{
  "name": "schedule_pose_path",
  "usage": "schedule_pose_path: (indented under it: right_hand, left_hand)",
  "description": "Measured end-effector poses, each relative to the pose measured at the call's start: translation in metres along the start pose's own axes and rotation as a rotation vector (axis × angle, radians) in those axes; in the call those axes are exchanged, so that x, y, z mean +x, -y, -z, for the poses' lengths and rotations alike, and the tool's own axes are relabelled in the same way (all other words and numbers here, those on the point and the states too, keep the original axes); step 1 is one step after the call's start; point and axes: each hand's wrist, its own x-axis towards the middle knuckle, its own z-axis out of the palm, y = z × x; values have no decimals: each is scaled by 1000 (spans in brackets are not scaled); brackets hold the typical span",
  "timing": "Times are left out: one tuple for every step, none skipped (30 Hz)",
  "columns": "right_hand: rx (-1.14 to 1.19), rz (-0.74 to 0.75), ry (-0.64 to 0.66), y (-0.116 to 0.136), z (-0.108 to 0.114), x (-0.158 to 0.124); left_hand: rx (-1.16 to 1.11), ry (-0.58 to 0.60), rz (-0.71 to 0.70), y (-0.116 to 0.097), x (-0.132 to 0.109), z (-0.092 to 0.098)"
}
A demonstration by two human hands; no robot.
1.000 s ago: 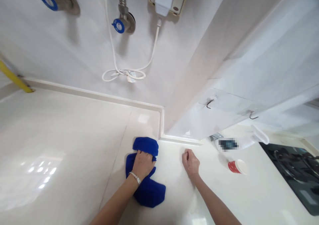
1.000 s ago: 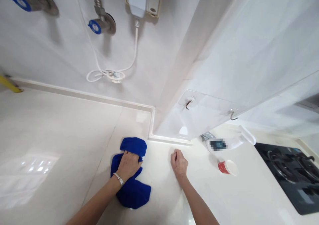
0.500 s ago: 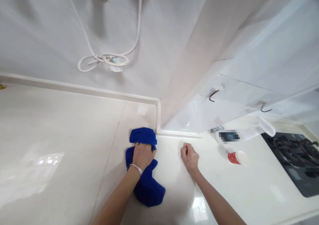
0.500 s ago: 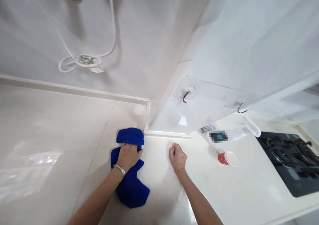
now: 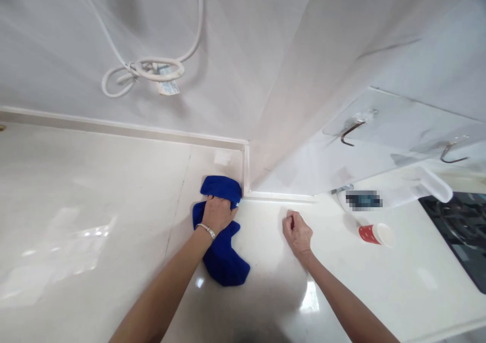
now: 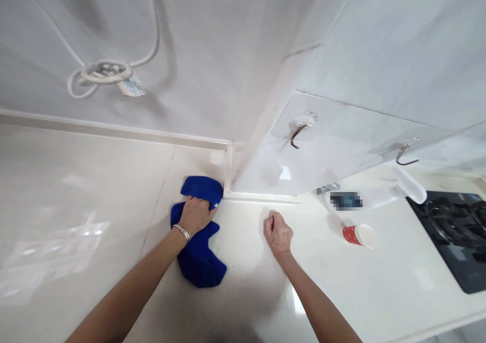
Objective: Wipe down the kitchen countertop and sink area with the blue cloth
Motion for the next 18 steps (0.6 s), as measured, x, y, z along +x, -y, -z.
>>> schedule_pose_path:
  right_hand:
    - [0, 2, 0, 0, 0, 0]
    - [0, 5, 0, 0, 0, 0]
    - [-1, 6, 0, 0, 0, -1]
    - [-3, 6, 1, 0, 0, -1]
    - [-5, 4, 3, 0, 0, -1]
    - [-6, 1, 7, 0, 0, -1]
    - [-6, -4, 12, 0, 1, -1]
    - [-5, -10, 15, 0, 1, -1]
    - [-4, -16, 17, 1, 1, -1]
    - [-2, -21, 18, 1, 2, 0]
    - [0, -25, 19, 2, 2, 0]
    - [0, -29, 20, 2, 3, 0]
    - [1, -33, 24, 3, 3, 0]
    - [1, -36, 30, 3, 4, 0]
    - [0, -39, 34, 3, 5, 1]
    - [-3, -41, 39, 3, 5, 1]
    - [-6, -43, 44, 4, 6, 1]
    - [-10, -44, 47, 4, 6, 1]
  left_hand:
    - [13, 6, -17, 3, 3, 1]
    - [25, 10, -35, 5, 6, 3]
    - [35, 13, -50, 7, 8, 4]
    - [41, 14, -64, 8, 10, 5]
    - [48, 14, -75, 9, 12, 6]
    - [53, 12, -85, 10, 13, 6]
    - [61, 11, -92, 10, 14, 7]
    - [70, 11, -97, 10, 15, 7]
    - [80, 12, -99, 9, 15, 7]
    - [89, 16, -98, 9, 16, 6]
    - [96, 19, -96, 8, 17, 6]
    - [100, 22, -93, 8, 17, 6]
    - [98, 22, -95, 7, 19, 6]
    - [90, 19, -97, 7, 20, 6]
    - [81, 14, -100, 6, 21, 6]
    - [72, 10, -102, 6, 23, 6]
    - [62, 7, -103, 6, 24, 6]
    - [56, 4, -105, 6, 25, 6]
